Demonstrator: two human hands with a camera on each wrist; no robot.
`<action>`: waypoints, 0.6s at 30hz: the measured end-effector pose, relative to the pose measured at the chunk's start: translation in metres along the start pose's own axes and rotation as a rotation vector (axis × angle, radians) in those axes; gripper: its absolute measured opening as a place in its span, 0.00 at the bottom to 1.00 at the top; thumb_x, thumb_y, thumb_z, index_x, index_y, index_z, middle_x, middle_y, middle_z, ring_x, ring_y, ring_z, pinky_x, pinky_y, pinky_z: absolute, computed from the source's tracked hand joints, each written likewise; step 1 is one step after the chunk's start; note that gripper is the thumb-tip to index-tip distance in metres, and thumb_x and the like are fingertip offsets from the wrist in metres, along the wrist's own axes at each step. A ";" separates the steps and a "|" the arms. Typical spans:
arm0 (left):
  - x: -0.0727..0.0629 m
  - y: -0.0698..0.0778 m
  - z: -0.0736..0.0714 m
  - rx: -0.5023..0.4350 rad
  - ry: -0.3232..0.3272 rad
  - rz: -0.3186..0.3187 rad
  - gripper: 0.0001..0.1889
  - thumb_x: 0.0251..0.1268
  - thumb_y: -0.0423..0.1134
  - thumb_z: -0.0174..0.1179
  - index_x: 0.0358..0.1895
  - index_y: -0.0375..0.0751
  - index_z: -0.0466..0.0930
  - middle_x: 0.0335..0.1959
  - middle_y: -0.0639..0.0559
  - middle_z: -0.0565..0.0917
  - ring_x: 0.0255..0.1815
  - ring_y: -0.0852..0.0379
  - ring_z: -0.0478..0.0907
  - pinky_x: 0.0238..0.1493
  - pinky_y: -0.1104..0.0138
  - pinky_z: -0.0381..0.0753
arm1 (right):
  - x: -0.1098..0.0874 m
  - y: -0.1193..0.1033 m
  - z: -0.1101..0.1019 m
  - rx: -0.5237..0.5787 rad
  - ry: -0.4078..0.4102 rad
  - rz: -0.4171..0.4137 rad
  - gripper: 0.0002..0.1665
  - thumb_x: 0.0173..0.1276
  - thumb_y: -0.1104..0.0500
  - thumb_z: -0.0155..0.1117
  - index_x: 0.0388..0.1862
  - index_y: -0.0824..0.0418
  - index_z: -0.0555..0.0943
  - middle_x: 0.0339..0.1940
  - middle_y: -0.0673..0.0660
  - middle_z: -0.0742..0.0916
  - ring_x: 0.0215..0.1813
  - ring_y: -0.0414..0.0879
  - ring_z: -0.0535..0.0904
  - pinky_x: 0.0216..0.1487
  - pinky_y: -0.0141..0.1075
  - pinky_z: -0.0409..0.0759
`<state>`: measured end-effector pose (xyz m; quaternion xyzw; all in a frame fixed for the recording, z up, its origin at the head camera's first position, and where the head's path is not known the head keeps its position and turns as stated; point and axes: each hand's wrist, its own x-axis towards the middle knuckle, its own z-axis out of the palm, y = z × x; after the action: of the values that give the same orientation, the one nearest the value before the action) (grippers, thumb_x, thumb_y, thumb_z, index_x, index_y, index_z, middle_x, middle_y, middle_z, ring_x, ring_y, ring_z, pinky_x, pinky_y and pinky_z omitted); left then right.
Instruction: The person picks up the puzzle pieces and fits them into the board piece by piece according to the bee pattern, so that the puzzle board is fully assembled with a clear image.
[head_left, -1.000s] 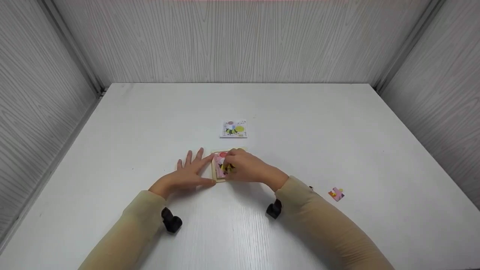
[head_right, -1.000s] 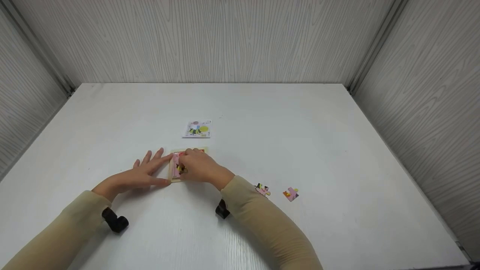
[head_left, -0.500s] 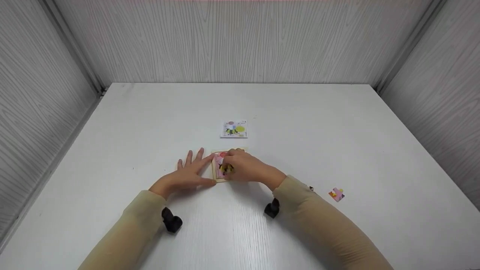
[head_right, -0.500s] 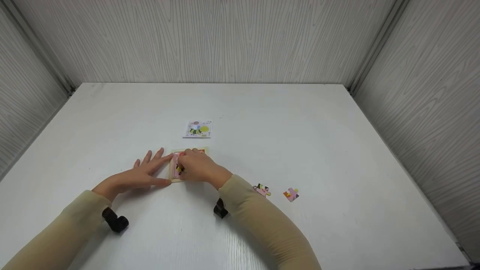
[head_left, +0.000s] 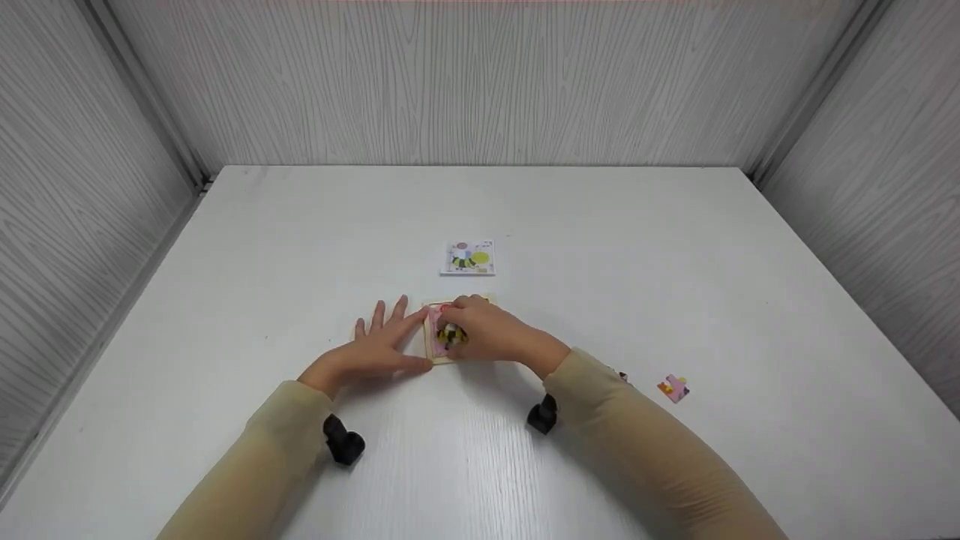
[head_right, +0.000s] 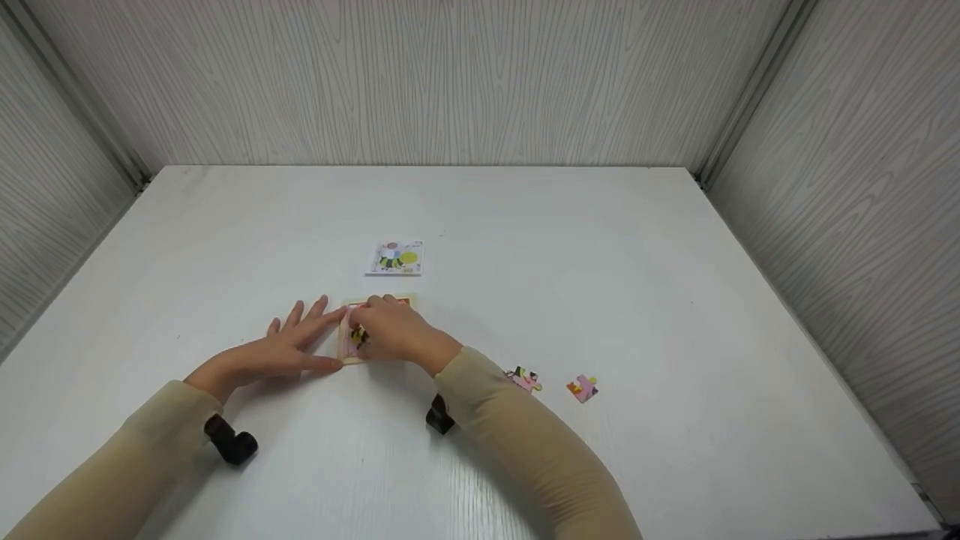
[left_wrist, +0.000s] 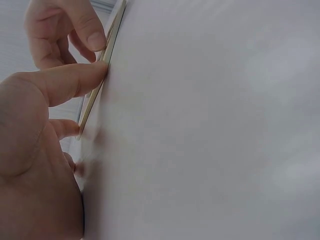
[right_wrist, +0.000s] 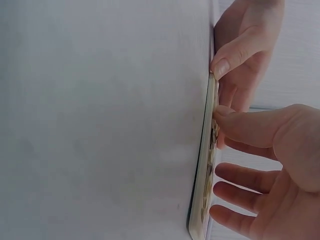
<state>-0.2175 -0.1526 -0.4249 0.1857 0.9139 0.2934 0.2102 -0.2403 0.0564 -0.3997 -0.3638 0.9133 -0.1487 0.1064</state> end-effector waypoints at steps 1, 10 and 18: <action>0.000 0.000 0.000 0.001 -0.002 0.000 0.46 0.57 0.58 0.57 0.75 0.53 0.41 0.74 0.43 0.28 0.69 0.39 0.16 0.60 0.39 0.19 | 0.000 0.000 0.000 0.000 0.001 -0.009 0.21 0.58 0.56 0.70 0.51 0.56 0.80 0.53 0.57 0.78 0.53 0.48 0.71 0.56 0.39 0.71; 0.000 0.000 -0.002 0.006 -0.002 -0.005 0.46 0.57 0.59 0.57 0.75 0.54 0.41 0.74 0.43 0.28 0.69 0.39 0.16 0.60 0.40 0.19 | 0.001 -0.001 -0.001 -0.023 -0.002 -0.037 0.20 0.59 0.54 0.69 0.51 0.54 0.82 0.54 0.56 0.78 0.54 0.48 0.70 0.56 0.40 0.70; -0.001 0.001 -0.002 -0.003 -0.016 -0.014 0.47 0.58 0.58 0.57 0.75 0.54 0.40 0.73 0.43 0.26 0.69 0.40 0.14 0.60 0.41 0.18 | 0.002 -0.001 0.001 -0.028 -0.018 -0.020 0.19 0.60 0.54 0.68 0.51 0.54 0.82 0.55 0.56 0.77 0.55 0.48 0.70 0.57 0.40 0.69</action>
<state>-0.2172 -0.1538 -0.4226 0.1814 0.9131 0.2916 0.2199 -0.2408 0.0547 -0.4004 -0.3758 0.9106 -0.1335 0.1081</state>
